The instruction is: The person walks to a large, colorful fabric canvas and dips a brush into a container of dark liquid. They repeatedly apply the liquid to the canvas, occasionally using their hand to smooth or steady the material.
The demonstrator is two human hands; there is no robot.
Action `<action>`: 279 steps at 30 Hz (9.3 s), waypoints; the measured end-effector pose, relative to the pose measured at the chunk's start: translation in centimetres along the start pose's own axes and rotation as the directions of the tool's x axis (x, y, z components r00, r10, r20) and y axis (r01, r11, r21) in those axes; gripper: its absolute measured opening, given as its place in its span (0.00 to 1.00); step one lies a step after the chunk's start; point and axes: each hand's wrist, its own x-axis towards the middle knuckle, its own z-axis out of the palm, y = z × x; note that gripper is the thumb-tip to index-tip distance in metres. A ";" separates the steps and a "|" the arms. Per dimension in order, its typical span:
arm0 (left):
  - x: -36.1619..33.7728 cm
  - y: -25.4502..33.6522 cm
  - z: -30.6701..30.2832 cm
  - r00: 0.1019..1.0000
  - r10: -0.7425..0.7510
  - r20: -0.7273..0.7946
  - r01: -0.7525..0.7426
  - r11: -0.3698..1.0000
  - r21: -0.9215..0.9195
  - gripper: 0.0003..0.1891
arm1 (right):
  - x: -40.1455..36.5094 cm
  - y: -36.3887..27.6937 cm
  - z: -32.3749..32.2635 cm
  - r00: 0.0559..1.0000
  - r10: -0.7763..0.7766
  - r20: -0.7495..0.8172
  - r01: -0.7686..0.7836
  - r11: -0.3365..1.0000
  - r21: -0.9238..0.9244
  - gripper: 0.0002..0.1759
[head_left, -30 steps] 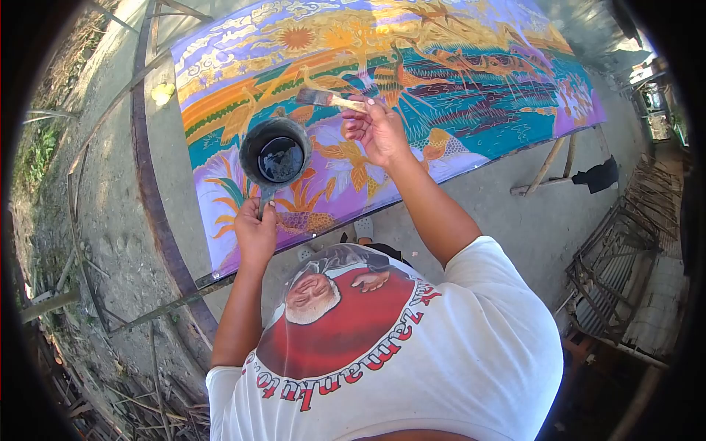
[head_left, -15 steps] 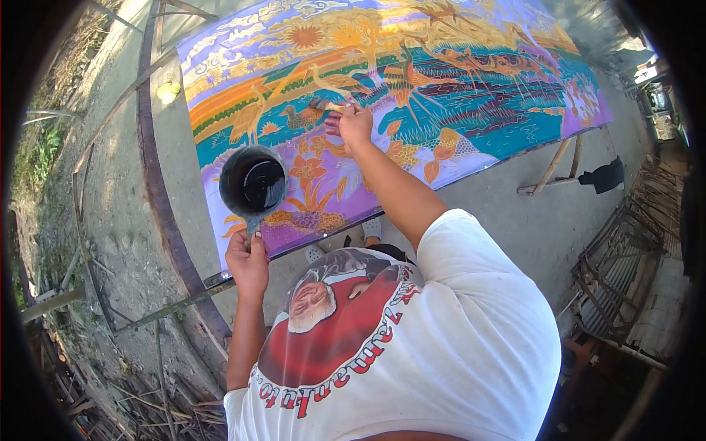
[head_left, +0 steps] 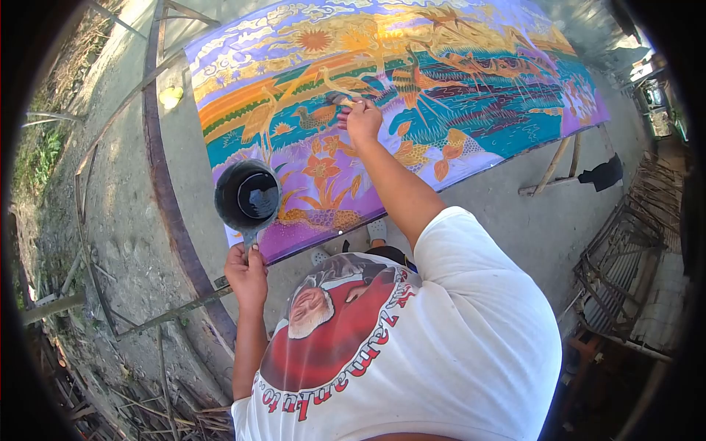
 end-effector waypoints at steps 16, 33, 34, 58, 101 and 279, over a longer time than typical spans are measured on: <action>0.3 -0.4 -2.6 0.999 0.009 0.051 -0.007 1.000 -0.027 0.06 | 2.9 1.0 0.4 0.974 -0.219 -0.055 0.189 0.925 -0.329 0.13; 2.4 -0.8 0.0 0.994 0.003 0.106 -0.011 0.997 0.072 0.04 | -5.6 -13.1 -0.9 0.880 -0.085 0.468 0.118 0.992 -0.042 0.13; 2.7 -1.0 0.3 0.992 0.007 0.130 -0.016 0.998 0.066 0.04 | -8.3 -14.4 -0.1 0.776 -0.060 0.628 0.120 0.991 -0.053 0.12; 2.7 -0.7 -2.4 0.999 0.015 0.030 -0.018 0.995 0.102 0.05 | -5.8 -4.0 1.6 0.976 0.126 0.179 -0.152 0.978 0.140 0.15; 4.9 -2.1 -5.0 0.978 0.138 0.154 -0.166 0.968 0.188 0.08 | -20.7 -9.9 5.6 0.624 0.269 0.734 0.077 0.913 -0.401 0.13; 6.2 -2.7 -14.8 0.994 0.061 -0.089 -0.040 0.975 0.219 0.08 | -25.1 -1.5 20.6 0.131 -0.001 0.991 0.876 0.467 -0.116 0.11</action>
